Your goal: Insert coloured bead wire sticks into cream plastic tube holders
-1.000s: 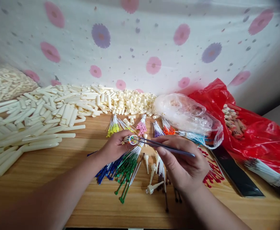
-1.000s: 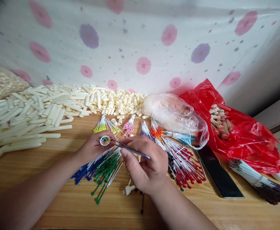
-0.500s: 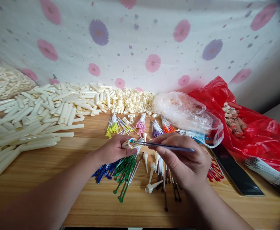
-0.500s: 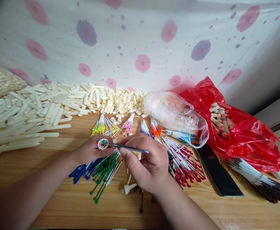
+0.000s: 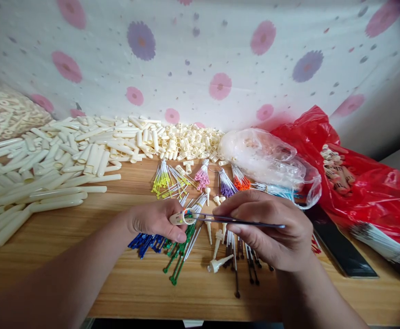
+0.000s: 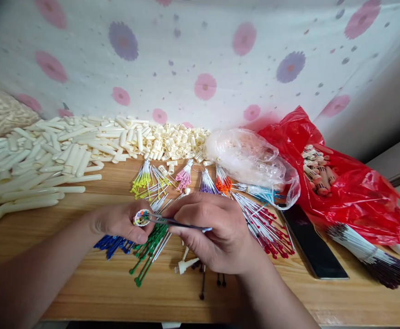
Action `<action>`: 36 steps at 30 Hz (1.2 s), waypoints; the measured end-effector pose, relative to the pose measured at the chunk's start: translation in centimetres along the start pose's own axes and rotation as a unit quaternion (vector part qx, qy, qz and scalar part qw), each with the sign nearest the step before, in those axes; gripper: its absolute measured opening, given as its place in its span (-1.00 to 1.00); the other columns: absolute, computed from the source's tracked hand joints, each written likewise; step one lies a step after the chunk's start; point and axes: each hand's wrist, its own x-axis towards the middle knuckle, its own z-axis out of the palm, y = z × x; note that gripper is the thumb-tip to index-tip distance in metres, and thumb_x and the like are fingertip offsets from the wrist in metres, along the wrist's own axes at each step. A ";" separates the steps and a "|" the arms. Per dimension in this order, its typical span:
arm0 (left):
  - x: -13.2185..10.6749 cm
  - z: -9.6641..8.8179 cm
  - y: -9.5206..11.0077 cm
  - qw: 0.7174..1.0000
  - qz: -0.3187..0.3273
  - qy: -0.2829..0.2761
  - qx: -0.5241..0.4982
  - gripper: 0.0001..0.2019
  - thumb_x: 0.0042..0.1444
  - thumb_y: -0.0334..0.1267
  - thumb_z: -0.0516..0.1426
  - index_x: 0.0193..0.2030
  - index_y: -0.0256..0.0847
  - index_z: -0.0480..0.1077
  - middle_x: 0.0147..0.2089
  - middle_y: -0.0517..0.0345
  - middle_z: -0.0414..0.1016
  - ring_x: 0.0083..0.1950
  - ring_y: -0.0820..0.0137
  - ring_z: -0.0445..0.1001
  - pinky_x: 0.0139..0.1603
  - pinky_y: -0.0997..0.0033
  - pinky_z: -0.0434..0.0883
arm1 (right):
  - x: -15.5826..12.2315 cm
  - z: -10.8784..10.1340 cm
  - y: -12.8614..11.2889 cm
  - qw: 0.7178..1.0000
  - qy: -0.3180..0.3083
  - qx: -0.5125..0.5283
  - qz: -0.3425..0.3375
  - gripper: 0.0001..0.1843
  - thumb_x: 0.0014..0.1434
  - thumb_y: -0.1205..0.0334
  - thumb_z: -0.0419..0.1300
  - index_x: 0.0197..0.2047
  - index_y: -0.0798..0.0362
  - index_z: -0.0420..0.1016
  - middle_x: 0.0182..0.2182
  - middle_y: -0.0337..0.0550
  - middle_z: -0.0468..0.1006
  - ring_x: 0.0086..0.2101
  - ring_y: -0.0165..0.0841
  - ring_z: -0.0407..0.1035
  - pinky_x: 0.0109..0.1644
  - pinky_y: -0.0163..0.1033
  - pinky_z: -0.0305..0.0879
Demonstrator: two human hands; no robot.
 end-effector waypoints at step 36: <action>0.2 -0.4 -0.7 0.999 -0.003 0.042 0.032 -0.68 0.00 -0.11 0.19 -0.59 -0.28 0.25 -0.62 0.33 0.11 -0.55 0.56 0.09 -0.53 0.51 0.07 | -0.5 0.2 -0.2 0.997 0.060 -0.007 0.048 -0.78 0.03 0.53 0.25 -0.28 0.06 0.46 -0.36 -0.15 0.58 -0.34 -0.35 0.50 -0.33 -0.23 0.48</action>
